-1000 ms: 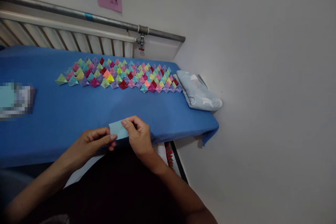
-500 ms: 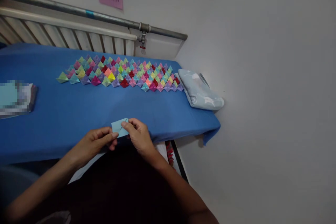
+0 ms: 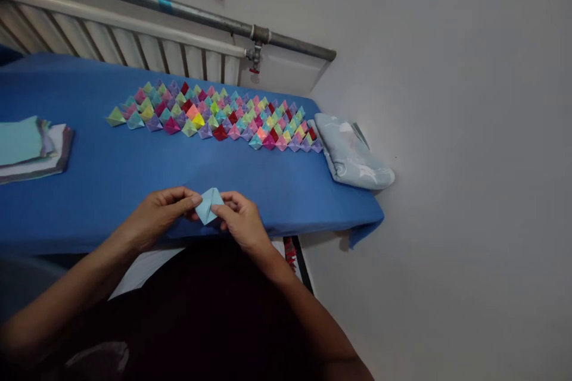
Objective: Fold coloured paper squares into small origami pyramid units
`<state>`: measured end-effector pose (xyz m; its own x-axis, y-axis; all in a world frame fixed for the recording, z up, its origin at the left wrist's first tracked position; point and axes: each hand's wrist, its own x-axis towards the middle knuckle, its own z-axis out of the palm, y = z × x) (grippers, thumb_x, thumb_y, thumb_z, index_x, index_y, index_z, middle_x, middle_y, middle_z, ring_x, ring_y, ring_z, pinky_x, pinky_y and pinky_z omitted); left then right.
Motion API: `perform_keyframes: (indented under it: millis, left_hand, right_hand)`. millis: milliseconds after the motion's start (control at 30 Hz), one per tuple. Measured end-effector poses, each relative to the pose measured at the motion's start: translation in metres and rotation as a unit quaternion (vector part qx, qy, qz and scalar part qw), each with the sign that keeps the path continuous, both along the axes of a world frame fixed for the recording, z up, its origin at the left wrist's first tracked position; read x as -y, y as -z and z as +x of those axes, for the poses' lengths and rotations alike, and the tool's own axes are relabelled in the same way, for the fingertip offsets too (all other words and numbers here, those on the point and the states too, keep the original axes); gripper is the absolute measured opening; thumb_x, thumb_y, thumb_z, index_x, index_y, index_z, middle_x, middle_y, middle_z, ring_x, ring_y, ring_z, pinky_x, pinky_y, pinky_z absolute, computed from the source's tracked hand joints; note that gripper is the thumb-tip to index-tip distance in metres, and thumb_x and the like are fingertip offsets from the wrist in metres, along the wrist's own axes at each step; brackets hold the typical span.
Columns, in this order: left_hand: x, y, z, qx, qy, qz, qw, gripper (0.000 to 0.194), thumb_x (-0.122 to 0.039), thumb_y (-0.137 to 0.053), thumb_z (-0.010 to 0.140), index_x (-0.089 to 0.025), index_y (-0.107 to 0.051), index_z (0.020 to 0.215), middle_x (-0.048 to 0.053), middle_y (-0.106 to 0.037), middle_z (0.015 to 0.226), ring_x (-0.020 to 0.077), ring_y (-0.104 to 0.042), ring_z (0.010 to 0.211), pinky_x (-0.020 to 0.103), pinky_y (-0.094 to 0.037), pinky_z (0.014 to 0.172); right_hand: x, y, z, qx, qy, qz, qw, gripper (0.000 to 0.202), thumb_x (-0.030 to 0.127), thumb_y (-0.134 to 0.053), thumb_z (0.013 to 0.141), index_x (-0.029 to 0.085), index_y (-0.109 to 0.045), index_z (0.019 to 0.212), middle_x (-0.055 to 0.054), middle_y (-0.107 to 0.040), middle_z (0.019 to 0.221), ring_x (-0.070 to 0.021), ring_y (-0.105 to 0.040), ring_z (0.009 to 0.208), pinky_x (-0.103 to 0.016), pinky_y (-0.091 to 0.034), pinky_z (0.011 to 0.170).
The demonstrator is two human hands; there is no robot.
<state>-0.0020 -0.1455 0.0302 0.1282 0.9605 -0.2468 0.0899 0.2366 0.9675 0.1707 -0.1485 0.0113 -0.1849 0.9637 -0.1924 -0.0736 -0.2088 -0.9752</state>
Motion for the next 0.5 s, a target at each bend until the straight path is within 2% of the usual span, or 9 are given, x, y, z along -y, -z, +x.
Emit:
perform_keyframes:
  millis: [133, 267, 367, 500]
  left_hand:
    - [-0.022, 0.002, -0.002, 0.029, 0.024, -0.055, 0.998, 0.023, -0.039, -0.076, 0.063, -0.018, -0.067, 0.068, -0.001, -0.067, 0.062, 0.0129, -0.060, 0.062, 0.027, -0.050, 0.067]
    - [-0.055, 0.002, -0.010, 0.037, 0.043, -0.079, 0.995, 0.024, -0.033, -0.078, 0.060, -0.015, -0.067, 0.072, 0.001, -0.068, 0.062, 0.0133, -0.062, 0.060, 0.028, -0.051, 0.065]
    - [-0.085, 0.000, -0.014, 0.037, 0.031, -0.088, 0.995, 0.023, -0.027, -0.077, 0.058, -0.015, -0.067, 0.073, 0.002, -0.068, 0.062, 0.0140, -0.063, 0.060, 0.027, -0.051, 0.062]
    - [-0.127, -0.004, -0.014, -0.032, 0.012, -0.069, 0.997, 0.016, -0.023, -0.071, 0.059, -0.015, -0.064, 0.071, 0.001, -0.065, 0.060, 0.0140, -0.061, 0.058, 0.026, -0.049, 0.058]
  right_hand:
    - [-0.019, 0.008, -0.001, 0.004, 0.023, 0.016, 1.000, 0.028, 0.033, -0.072, 0.067, 0.019, -0.063, 0.089, 0.007, -0.058, 0.059, -0.0067, -0.047, 0.049, -0.021, -0.036, 0.050]
    - [-0.048, 0.008, -0.004, 0.024, 0.024, 0.044, 0.998, 0.035, 0.031, -0.071, 0.067, 0.021, -0.060, 0.099, 0.010, -0.056, 0.061, -0.0069, -0.046, 0.048, -0.021, -0.037, 0.049]
    - [-0.079, 0.006, -0.007, 0.055, 0.027, 0.084, 0.995, 0.037, 0.027, -0.067, 0.069, 0.022, -0.057, 0.105, 0.011, -0.053, 0.063, -0.0072, -0.046, 0.051, -0.021, -0.037, 0.050]
    - [-0.128, 0.010, -0.011, 0.113, 0.005, 0.120, 0.986, 0.032, 0.021, -0.061, 0.070, 0.022, -0.057, 0.102, 0.011, -0.048, 0.060, -0.0079, -0.044, 0.052, -0.021, -0.035, 0.052]
